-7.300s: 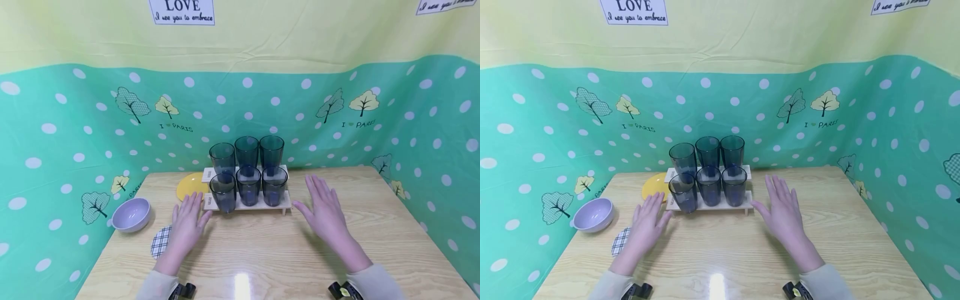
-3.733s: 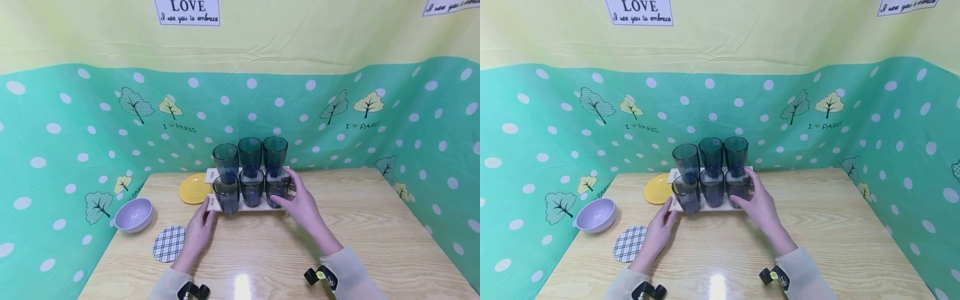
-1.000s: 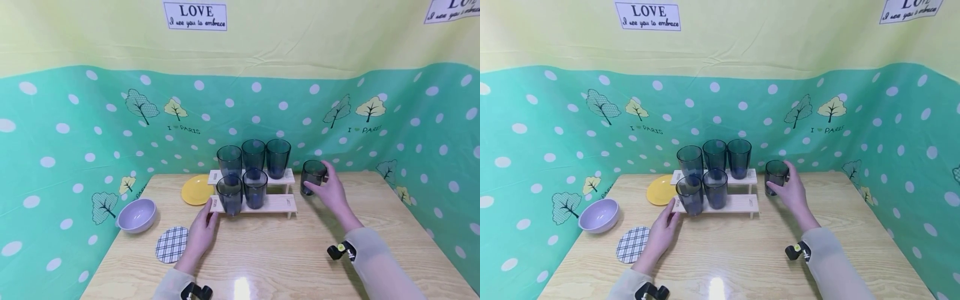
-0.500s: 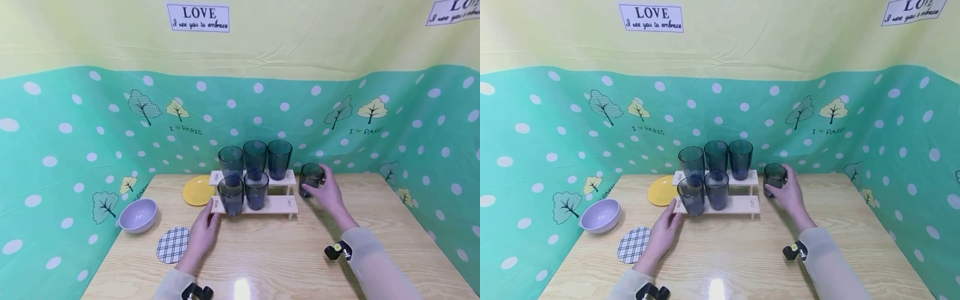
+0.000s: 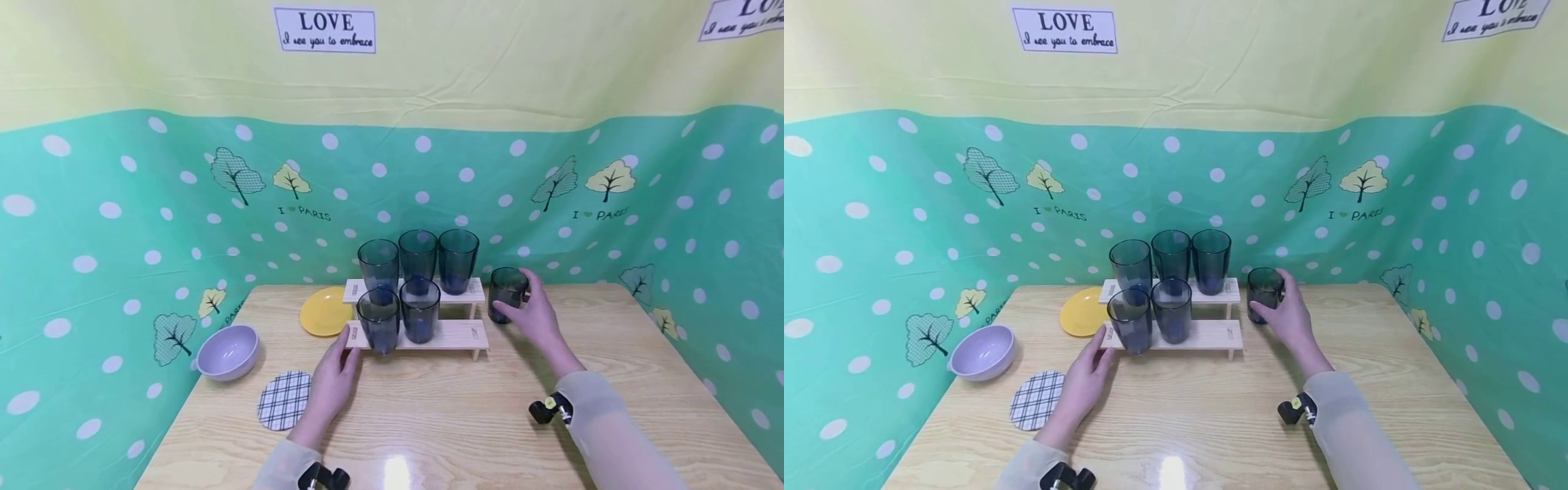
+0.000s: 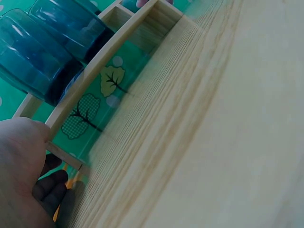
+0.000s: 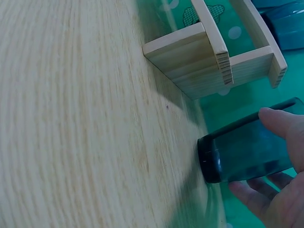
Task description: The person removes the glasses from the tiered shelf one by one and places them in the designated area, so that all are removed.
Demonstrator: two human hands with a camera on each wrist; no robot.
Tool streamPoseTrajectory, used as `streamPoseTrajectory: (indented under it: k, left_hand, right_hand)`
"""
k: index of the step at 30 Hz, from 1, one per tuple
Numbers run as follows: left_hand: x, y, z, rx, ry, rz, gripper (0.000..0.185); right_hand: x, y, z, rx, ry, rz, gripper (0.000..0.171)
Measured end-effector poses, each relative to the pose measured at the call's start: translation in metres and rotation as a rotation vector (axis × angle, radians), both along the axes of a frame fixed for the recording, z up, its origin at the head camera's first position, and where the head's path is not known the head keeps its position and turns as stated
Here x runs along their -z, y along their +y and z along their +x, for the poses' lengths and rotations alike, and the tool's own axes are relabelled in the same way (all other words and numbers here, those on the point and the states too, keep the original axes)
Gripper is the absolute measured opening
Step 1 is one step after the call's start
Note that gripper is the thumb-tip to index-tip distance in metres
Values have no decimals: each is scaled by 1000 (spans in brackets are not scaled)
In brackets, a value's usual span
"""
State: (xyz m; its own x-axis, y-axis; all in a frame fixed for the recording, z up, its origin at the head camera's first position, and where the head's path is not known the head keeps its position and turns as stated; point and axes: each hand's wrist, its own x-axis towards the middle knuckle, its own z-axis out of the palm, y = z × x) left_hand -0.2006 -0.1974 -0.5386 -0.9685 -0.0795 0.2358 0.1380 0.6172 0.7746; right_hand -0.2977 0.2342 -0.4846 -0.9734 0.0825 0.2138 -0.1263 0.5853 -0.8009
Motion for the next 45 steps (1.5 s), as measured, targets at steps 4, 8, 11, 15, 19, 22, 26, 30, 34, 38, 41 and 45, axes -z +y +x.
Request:
streamPoseTrajectory:
  k: [4, 8, 11, 15, 19, 22, 26, 30, 34, 38, 41, 45]
  left_hand:
    - [0, 0, 0, 0, -9, 3, 62]
    - [0, 0, 0, 5, -12, 2, 62]
    - [1, -1, 0, 5, -14, 3, 63]
    - [2, -1, 0, 7, -16, 4, 62]
    - [2, 0, 0, 9, -15, 4, 62]
    - [2, 0, 0, 11, -17, 4, 62]
    - [2, 0, 0, 12, -19, 3, 62]
    - [2, 0, 0, 7, -18, -3, 63]
    - [1, 1, 0, 5, -17, -7, 63]
    - [-1, 1, 0, 7, -21, -6, 63]
    - [-1, 0, -1, 7, -31, -3, 64]
    - [0, 0, -1, 7, -31, -6, 64]
  right_hand:
    - [0, 0, 0, -17, 2, 15, 100]
    - [-1, -1, 0, -23, 5, 22, 100]
    - [-1, -1, 1, -25, 4, 25, 100]
    - [-1, -1, 1, -25, -3, 22, 100]
    - [1, -1, 2, -30, -11, -10, 105]
    - [2, 0, 3, -33, -14, -53, 110]
    - [0, 1, 7, -22, 0, -106, 115]
    - [-8, 0, 16, 10, 29, -127, 116]
    - [-19, -3, 27, 86, 82, -135, 109]
    - [-30, -8, 38, 147, 149, -160, 98]
    - [-38, -13, 44, 159, 174, -175, 94]
    - [-49, -24, 54, 168, 196, -194, 89]
